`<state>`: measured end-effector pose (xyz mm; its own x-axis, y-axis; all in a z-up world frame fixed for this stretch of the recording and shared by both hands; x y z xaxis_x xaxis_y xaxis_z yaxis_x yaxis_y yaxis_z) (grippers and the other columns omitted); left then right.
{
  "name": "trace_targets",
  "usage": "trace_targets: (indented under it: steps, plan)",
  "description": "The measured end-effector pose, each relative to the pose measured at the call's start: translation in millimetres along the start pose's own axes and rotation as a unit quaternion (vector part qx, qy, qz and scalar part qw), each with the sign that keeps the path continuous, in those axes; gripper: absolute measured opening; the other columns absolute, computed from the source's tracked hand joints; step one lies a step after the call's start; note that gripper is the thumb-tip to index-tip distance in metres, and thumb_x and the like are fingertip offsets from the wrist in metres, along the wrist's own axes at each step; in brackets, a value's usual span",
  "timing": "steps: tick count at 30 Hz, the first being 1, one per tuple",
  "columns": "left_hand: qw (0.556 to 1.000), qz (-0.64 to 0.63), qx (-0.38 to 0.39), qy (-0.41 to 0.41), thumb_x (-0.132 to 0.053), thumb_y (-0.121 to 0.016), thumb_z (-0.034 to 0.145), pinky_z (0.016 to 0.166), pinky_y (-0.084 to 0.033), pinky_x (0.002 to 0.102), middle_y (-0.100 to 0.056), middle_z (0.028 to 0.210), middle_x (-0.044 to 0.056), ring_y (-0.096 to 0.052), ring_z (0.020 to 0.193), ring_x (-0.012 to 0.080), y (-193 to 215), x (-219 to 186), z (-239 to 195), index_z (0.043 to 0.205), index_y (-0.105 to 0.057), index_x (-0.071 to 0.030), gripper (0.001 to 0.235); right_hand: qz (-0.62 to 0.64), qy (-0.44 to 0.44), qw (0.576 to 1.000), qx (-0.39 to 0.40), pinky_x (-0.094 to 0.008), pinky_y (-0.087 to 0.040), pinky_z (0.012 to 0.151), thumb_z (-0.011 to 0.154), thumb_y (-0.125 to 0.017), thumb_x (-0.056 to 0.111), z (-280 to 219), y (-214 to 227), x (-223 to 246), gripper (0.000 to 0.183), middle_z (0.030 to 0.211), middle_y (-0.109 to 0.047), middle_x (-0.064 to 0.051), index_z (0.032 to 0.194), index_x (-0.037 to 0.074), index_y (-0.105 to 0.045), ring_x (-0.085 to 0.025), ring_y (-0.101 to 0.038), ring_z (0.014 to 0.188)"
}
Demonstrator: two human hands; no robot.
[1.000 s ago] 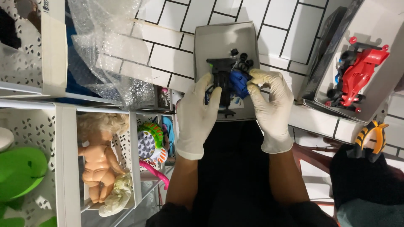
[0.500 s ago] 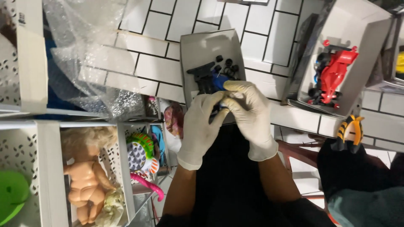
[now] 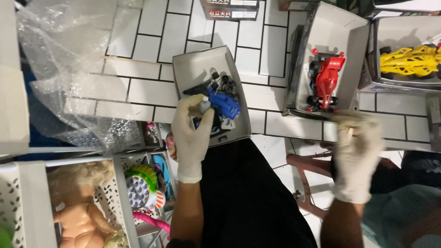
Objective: Assembling a blue plastic toy car model by fitting parts together and using nippers for precision adjustments.
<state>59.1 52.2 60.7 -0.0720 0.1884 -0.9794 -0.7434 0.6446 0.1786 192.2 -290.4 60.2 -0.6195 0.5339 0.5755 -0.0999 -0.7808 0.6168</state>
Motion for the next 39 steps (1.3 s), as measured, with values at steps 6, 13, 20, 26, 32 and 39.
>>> trace_targets:
  steps: [6, 13, 20, 26, 32, 39]
  plan:
    - [0.996, -0.083, 0.01, 0.024, -0.005, -0.065, 0.088, 0.088, -0.053, 0.027, -0.061, 0.094, 0.001, -0.058, 0.084, 0.0119, -11.4, -3.0, -5.4, 0.107, -0.062, -0.01, 0.02, -0.197, -0.059, 0.978, 0.045, -0.049, -0.037, 0.099, 0.091, -0.085, 0.013, -39.0, 7.7, -78.7, 0.038, 0.124, -0.062, -0.019, 0.119, 0.003, -0.061, -0.039, -0.052, 0.11]
    - [0.999, -0.023, 0.041, -0.012, -0.015, -0.062, 0.09, 0.081, -0.049, 0.027, -0.06, 0.099, 0.001, -0.057, 0.089, 0.0138, -20.9, -20.8, -16.1, 0.109, -0.066, -0.009, 0.02, -0.267, -0.084, 0.96, 0.014, -0.048, -0.052, 0.062, 0.09, -0.082, 0.022, -42.2, 14.1, -100.7, 0.025, 0.103, -0.071, -0.017, 0.092, -0.001, -0.074, -0.036, -0.067, 0.087]
    - [0.99, -0.118, 0.065, 0.048, -0.014, -0.065, 0.086, 0.077, -0.059, 0.028, -0.065, 0.109, 0.004, -0.065, 0.1, 0.0151, -15.7, -43.8, -21.3, 0.103, -0.073, -0.01, 0.019, 0.0, -0.233, 0.972, -0.014, -0.036, -0.049, 0.09, 0.107, -0.064, 0.016, -66.3, 46.1, -92.7, 0.013, 0.113, -0.066, -0.014, 0.114, 0.005, -0.064, -0.026, -0.064, 0.098]
    - [0.965, -0.154, 0.102, 0.186, -0.029, -0.061, 0.088, 0.069, -0.055, 0.025, -0.074, 0.106, 0.004, -0.068, 0.097, 0.0154, -16.2, -61.1, -27.7, 0.118, -0.068, -0.014, 0.034, 0.412, -0.23, 0.873, -0.12, -0.032, -0.054, 0.092, 0.101, -0.064, 0.039, -66.1, 31.4, -30.6, 0.027, 0.139, -0.065, -0.017, 0.115, 0.016, -0.061, -0.026, -0.067, 0.115]
    - [0.96, -0.231, 0.087, 0.134, -0.014, -0.059, 0.091, 0.083, -0.052, 0.027, -0.073, 0.079, 0.005, -0.067, 0.082, 0.0127, -20.2, -57.9, -29.3, 0.113, -0.072, -0.008, 0.027, 0.308, -0.196, 0.931, 0.032, -0.03, -0.051, 0.081, 0.093, -0.064, 0.008, -23.2, -34.6, 44.0, 0.011, 0.096, -0.059, -0.006, 0.104, 0.009, -0.065, -0.017, -0.065, 0.081]
    - [0.942, -0.324, 0.061, 0.067, 0.0, -0.058, 0.095, 0.07, -0.054, 0.025, -0.067, 0.081, 0.007, -0.061, 0.072, 0.0136, -2.0, -40.7, -29.8, 0.11, -0.072, -0.002, 0.021, 0.245, 0.012, 0.961, 0.125, -0.021, -0.051, 0.069, 0.079, -0.078, -0.002, -6.8, -75.0, 95.7, 0.02, 0.108, -0.073, -0.011, 0.087, 0.006, -0.061, -0.012, -0.066, 0.083]
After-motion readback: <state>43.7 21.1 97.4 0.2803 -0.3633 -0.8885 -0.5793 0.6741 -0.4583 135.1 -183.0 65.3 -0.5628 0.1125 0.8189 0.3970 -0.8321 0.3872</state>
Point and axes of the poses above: each hand's wrist, its own z-axis towards the middle knuckle, its own y-axis out of the back of the hand, x = y × z, the point moved 8 cm from there along z, towards the middle knuckle
